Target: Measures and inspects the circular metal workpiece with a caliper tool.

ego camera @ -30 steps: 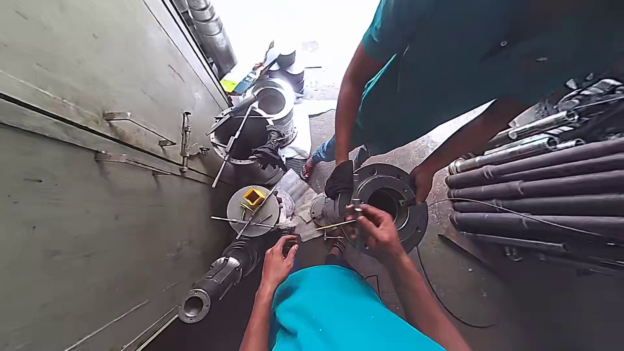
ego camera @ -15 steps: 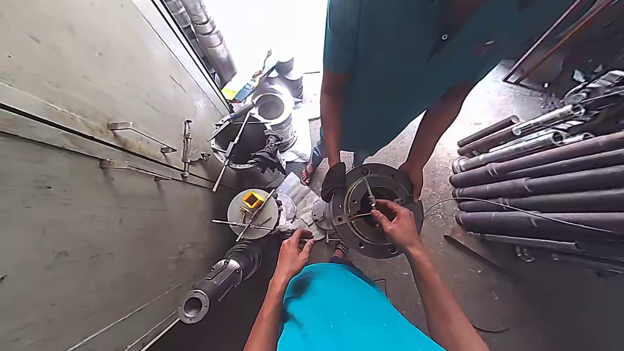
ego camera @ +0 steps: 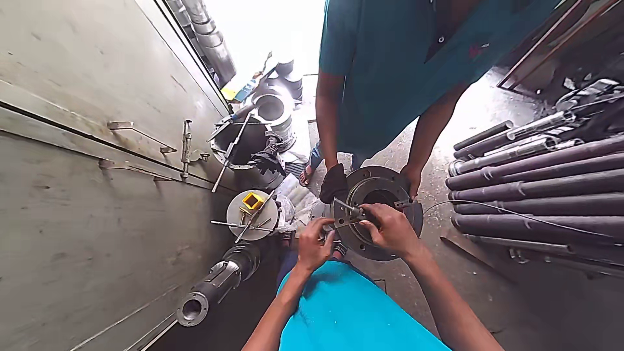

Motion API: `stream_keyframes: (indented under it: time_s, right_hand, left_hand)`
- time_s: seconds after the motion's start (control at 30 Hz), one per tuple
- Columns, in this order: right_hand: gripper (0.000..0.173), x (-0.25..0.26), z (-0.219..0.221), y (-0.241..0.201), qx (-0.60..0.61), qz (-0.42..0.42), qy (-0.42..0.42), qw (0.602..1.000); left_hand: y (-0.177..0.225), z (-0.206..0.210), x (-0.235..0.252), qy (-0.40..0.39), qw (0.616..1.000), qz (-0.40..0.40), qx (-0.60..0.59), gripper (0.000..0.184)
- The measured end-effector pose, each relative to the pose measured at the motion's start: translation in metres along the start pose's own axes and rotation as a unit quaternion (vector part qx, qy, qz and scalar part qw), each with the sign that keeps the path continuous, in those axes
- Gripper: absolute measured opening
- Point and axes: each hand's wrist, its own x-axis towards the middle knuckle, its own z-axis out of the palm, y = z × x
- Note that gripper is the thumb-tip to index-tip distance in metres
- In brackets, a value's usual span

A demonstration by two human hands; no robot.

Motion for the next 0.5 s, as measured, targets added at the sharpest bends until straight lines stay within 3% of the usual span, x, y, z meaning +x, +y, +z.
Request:
stream_keyframes:
  time_s: [0.1, 0.17, 0.4, 0.5]
  right_hand:
    - [0.050, 0.010, -0.004, -0.019, -0.069, -0.033, -0.037, 0.996]
    - [0.057, 0.012, -0.005, -0.028, -0.077, -0.026, -0.065, 0.995]
    - [0.036, 0.017, -0.004, -0.025, -0.060, -0.007, -0.061, 0.996]
    - [0.036, 0.021, -0.008, -0.030, -0.050, 0.059, -0.085, 0.993]
  left_hand:
    - [0.010, 0.031, 0.011, 0.022, 0.997, 0.071, -0.009, 0.032]
    - [0.009, 0.045, 0.019, 0.062, 0.994, 0.093, -0.006, 0.025]
    - [0.010, 0.066, 0.027, 0.116, 0.987, 0.098, 0.055, 0.013]
    - [0.006, 0.072, 0.029, 0.131, 0.985, 0.100, 0.043, 0.011]
